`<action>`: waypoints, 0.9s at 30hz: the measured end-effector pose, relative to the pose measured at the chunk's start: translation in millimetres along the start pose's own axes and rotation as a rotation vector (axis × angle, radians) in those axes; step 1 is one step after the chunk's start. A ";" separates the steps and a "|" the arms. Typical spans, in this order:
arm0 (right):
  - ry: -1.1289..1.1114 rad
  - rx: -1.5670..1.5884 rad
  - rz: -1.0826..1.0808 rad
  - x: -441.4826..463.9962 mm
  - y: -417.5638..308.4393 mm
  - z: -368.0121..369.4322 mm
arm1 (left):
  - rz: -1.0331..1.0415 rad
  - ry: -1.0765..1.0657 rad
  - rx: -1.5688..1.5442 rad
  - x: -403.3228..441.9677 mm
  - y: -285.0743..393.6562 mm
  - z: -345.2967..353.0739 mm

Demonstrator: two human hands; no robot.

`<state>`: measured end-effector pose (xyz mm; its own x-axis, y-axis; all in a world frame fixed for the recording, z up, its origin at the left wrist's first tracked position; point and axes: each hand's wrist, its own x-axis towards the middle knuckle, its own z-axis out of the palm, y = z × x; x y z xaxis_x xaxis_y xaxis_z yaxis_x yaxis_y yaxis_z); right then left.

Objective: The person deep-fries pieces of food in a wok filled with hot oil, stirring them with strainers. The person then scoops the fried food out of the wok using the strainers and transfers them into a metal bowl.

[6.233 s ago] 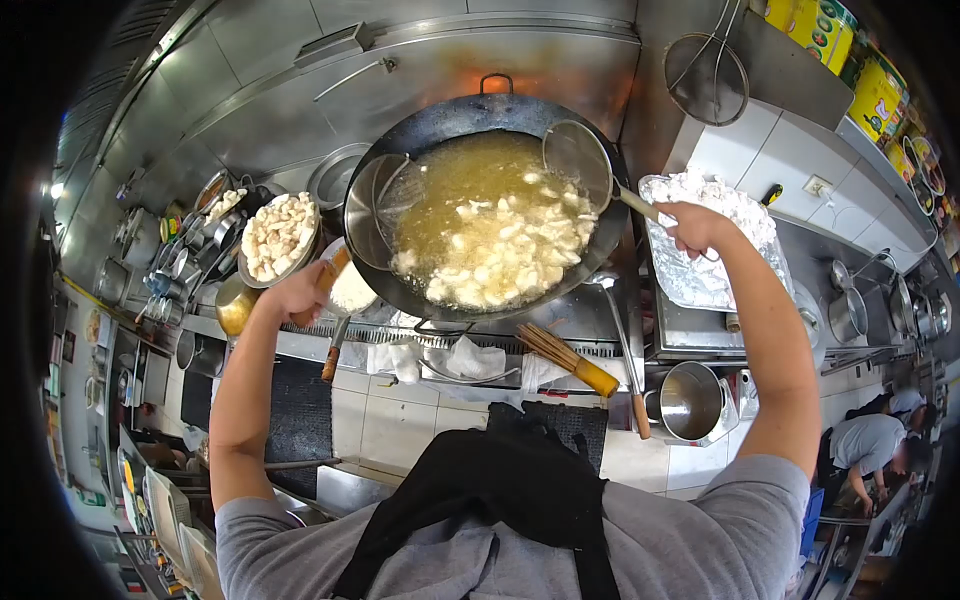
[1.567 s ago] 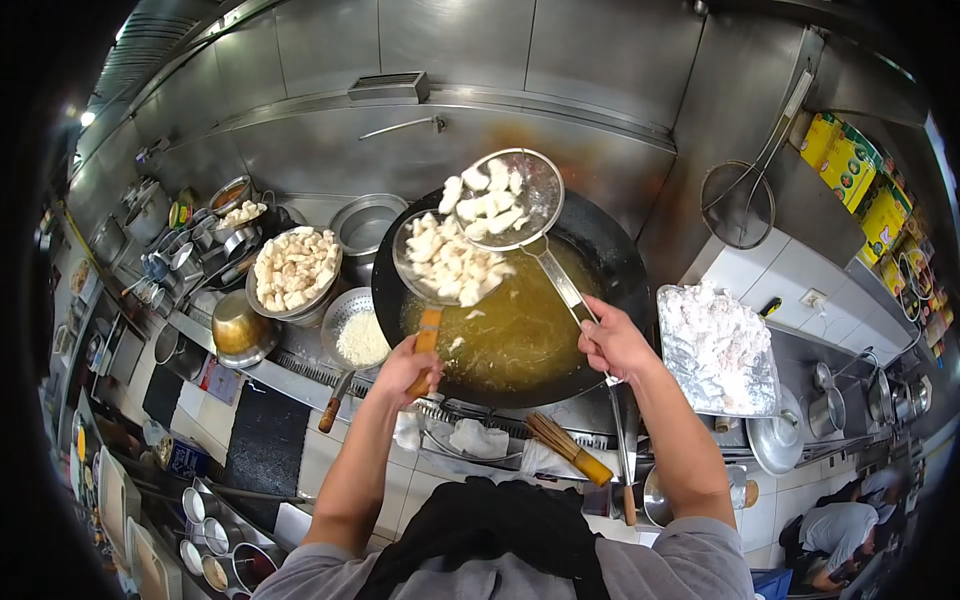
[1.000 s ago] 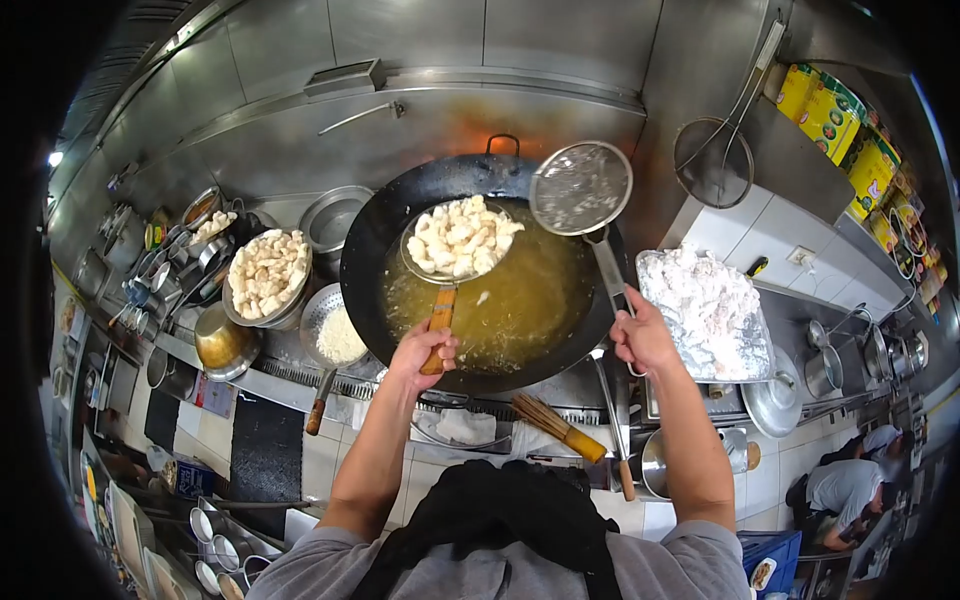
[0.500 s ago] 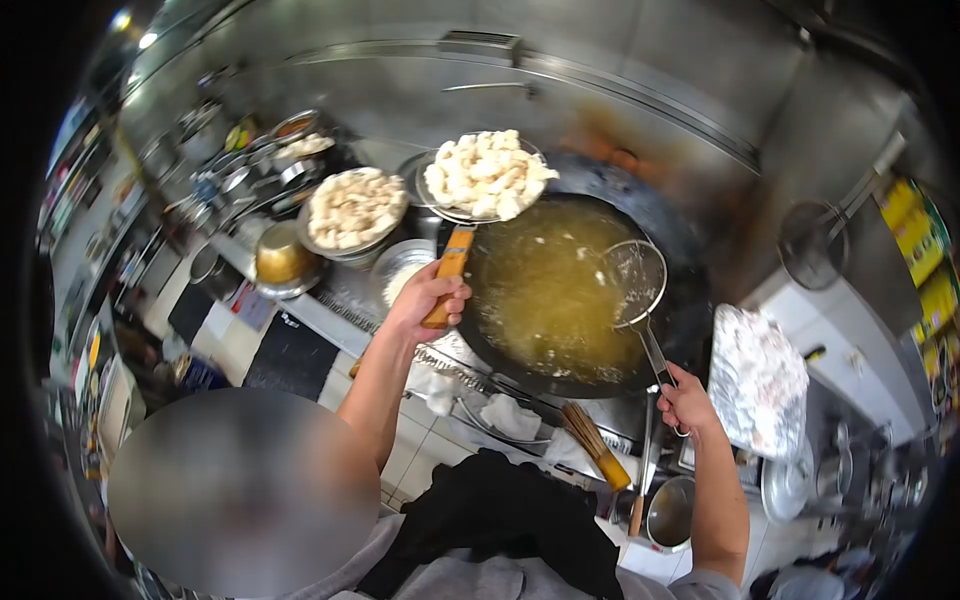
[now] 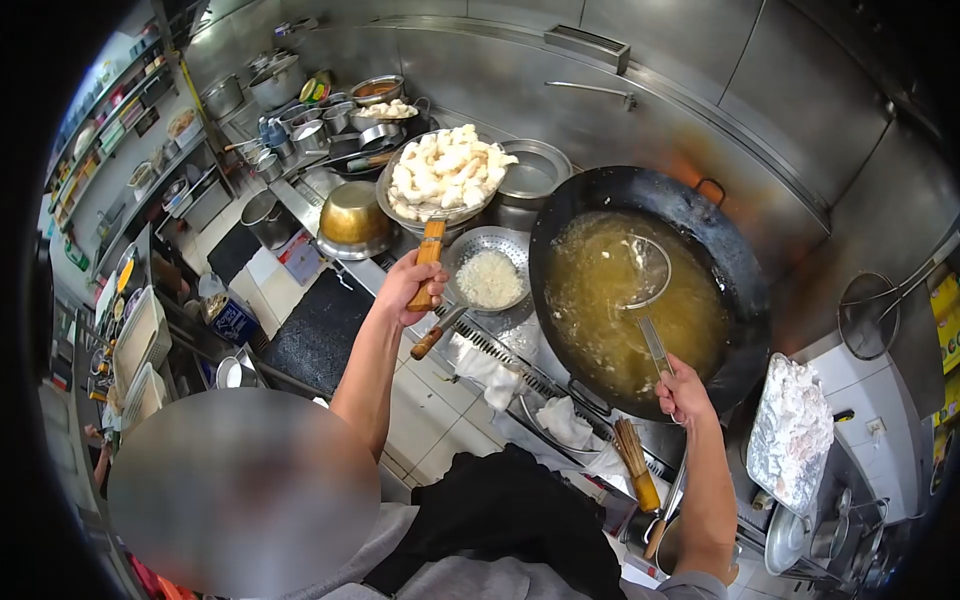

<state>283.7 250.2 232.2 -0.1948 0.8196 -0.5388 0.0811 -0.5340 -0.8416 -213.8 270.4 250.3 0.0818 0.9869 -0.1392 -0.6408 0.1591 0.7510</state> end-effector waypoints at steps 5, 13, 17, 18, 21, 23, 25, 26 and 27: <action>-0.079 0.254 -0.071 8.3 10.2 38.0 | 0.030 0.059 0.032 -16.5 5.0 -35.2; -0.080 0.440 -0.159 11.8 6.9 111.3 | -0.011 0.128 0.035 -36.9 14.9 -53.7; -0.072 0.318 -0.230 -1.2 -11.9 138.9 | -0.015 0.122 0.059 -41.9 18.7 -54.5; -0.062 0.329 -0.227 -3.2 -16.6 146.7 | -0.027 0.117 0.066 -41.4 18.8 -54.4; 0.025 0.135 -0.235 -7.4 -32.0 173.3 | 0.019 0.126 0.052 -46.1 25.6 -52.2; 0.011 0.106 -0.246 -7.2 -37.1 194.3 | 0.028 0.122 0.049 -47.0 32.7 -51.0; 0.016 0.105 -0.276 3.5 -30.8 212.8 | 0.030 0.089 0.047 -48.9 42.3 -48.9; 0.000 0.103 -0.271 11.8 -23.6 222.2 | 0.036 0.105 0.049 -49.8 47.3 -46.2; 0.046 -0.019 -0.324 20.1 -14.9 230.9 | 0.042 0.110 0.069 -50.7 51.2 -42.9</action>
<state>52.9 226.6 242.6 -0.1693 0.9550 -0.2434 0.0399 -0.2402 -0.9699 -283.5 227.3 268.1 -0.0306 0.9843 -0.1738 -0.5874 0.1230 0.7999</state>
